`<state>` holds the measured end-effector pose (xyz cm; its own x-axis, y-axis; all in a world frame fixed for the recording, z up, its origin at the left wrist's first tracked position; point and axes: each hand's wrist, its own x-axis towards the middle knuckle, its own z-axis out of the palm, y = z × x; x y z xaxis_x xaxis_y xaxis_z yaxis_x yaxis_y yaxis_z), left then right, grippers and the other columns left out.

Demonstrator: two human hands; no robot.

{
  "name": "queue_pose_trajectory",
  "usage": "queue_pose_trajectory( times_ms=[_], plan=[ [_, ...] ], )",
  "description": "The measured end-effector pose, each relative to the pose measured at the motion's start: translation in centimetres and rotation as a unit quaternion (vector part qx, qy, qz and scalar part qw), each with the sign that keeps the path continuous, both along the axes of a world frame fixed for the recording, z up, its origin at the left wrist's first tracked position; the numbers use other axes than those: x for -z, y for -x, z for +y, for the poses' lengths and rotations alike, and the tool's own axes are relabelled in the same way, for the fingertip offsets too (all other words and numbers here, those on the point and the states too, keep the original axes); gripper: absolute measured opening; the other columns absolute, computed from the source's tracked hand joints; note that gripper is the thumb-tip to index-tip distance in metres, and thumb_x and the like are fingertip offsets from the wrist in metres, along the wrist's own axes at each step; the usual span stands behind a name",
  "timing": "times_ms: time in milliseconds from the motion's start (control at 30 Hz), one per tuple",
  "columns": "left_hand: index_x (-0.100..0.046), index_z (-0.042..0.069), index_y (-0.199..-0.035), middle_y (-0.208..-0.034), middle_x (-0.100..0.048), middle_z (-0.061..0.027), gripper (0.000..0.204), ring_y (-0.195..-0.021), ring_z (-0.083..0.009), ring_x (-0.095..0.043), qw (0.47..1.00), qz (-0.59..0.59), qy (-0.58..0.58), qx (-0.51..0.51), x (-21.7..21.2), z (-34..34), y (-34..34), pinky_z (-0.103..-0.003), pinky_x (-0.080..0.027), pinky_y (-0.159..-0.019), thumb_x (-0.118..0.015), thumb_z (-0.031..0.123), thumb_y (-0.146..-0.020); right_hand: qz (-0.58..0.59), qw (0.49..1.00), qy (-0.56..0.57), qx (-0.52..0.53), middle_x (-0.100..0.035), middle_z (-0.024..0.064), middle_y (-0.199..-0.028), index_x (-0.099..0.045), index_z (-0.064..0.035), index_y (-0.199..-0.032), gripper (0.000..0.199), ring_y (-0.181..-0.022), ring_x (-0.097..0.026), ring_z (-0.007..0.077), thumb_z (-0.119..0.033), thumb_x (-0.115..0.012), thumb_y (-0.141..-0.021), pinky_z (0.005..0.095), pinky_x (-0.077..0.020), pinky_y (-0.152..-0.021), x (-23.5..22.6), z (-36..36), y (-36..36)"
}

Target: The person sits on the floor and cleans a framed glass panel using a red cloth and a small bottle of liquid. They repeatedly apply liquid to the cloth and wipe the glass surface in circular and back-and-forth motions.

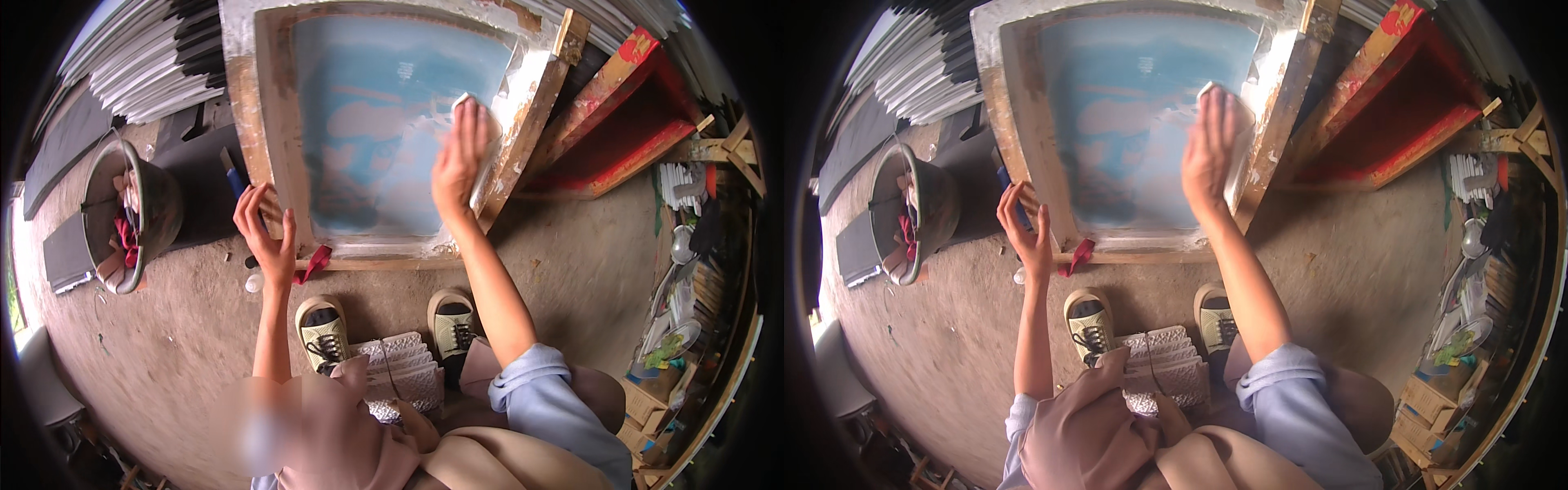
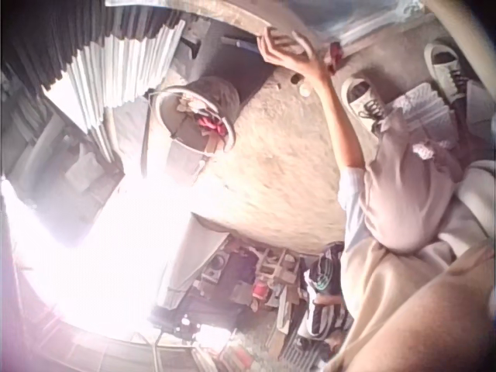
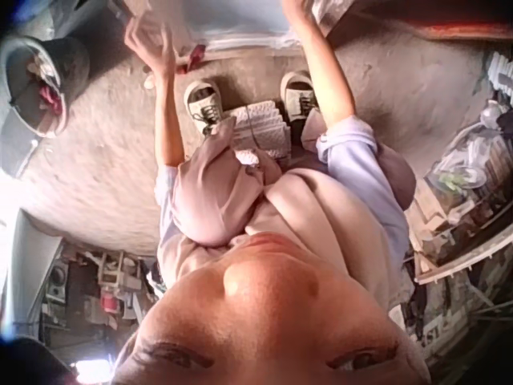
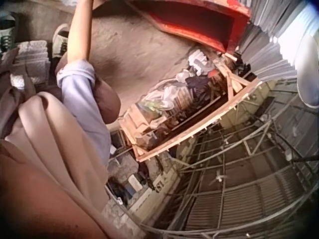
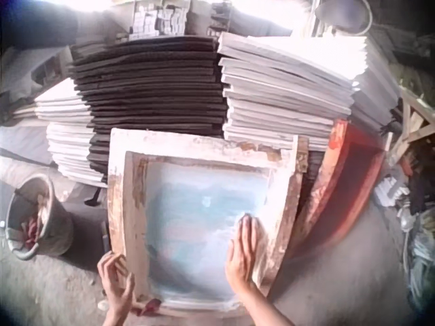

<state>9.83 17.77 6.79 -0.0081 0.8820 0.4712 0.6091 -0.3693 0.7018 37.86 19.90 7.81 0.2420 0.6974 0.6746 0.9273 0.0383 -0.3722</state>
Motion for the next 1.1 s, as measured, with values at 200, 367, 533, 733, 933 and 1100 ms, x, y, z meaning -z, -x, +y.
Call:
queue_pose_trajectory(
  times_ms=[200, 367, 533, 733, 933, 1100],
  plan=[
    [-0.046, 0.004, -0.129, -0.130, -0.040, -0.0172, 0.056, -0.123, -0.0314, -0.036, 1.000, 0.016, -0.010, -0.022, 1.2, 0.9, -0.1, -0.042, -0.030, -0.103, -0.068, 0.008, -0.078, -0.098, 0.987, 0.097, -0.081, -0.026, 0.0120, -0.152, -0.027, -0.0069, -0.146, 0.068, -0.141, -0.024, 0.0271, -0.017, -0.059, -0.088, 0.0430, -0.0197, -0.116, 1.3, -0.7, -1.6],
    [-0.031, 0.005, -0.139, -0.138, -0.026, -0.0218, 0.067, -0.127, -0.0354, -0.030, 0.998, 0.042, -0.030, -0.032, 1.9, 2.2, -1.4, -0.044, -0.030, -0.102, -0.065, 0.008, -0.081, -0.127, 0.974, 0.137, -0.127, -0.030, 0.0165, -0.149, -0.028, -0.0020, -0.145, 0.068, -0.139, -0.028, 0.0306, -0.023, -0.059, -0.088, 0.0430, -0.0241, -0.114, 1.5, -1.8, -0.7],
    [-0.026, 0.003, -0.140, -0.139, -0.023, -0.0257, 0.065, -0.128, -0.0419, -0.028, 0.993, 0.090, -0.063, -0.046, 2.6, 2.6, -1.7, -0.050, -0.027, -0.105, -0.054, -0.004, -0.082, -0.098, 0.993, 0.061, -0.004, -0.031, 0.0203, -0.147, -0.030, 0.0019, -0.142, 0.069, -0.137, -0.029, 0.0362, -0.020, -0.062, -0.085, 0.0457, -0.0259, -0.112, -2.1, 2.0, -1.6],
    [-0.029, 0.002, -0.137, -0.139, -0.023, -0.0250, 0.057, -0.130, -0.0408, -0.026, 0.994, 0.085, -0.060, -0.045, 3.2, 2.5, -2.0, -0.049, -0.025, -0.105, -0.049, -0.005, -0.084, -0.074, 0.981, 0.172, -0.058, -0.025, 0.0220, -0.150, -0.026, 0.0018, -0.144, 0.063, -0.140, -0.021, 0.0370, -0.019, -0.053, -0.091, 0.0459, -0.0165, -0.115, 1.1, -3.4, -0.7],
    [-0.030, 0.003, -0.137, -0.139, -0.022, -0.0247, 0.056, -0.129, -0.0415, -0.027, 0.994, 0.079, -0.058, -0.038, 3.0, 2.5, -2.1, -0.049, -0.026, -0.105, -0.049, -0.005, -0.085, 0.013, 0.999, 0.036, 0.011, -0.026, 0.0188, -0.151, -0.028, -0.0007, -0.145, 0.059, -0.141, -0.021, 0.0346, -0.019, -0.051, -0.094, 0.0451, -0.0151, -0.115, -1.5, 1.9, -0.2],
    [-0.034, 0.003, -0.135, -0.138, -0.026, -0.0265, 0.057, -0.128, -0.0433, -0.030, 0.992, 0.081, -0.072, -0.057, 3.0, 2.5, -2.0, -0.049, -0.028, -0.104, -0.051, -0.008, -0.081, -0.078, 0.994, 0.071, 0.012, -0.020, 0.0172, -0.153, -0.024, -0.0035, -0.146, 0.063, -0.142, -0.018, 0.0318, -0.020, -0.052, -0.093, 0.0475, -0.0140, -0.116, -1.1, 1.8, -2.5]
  ],
)
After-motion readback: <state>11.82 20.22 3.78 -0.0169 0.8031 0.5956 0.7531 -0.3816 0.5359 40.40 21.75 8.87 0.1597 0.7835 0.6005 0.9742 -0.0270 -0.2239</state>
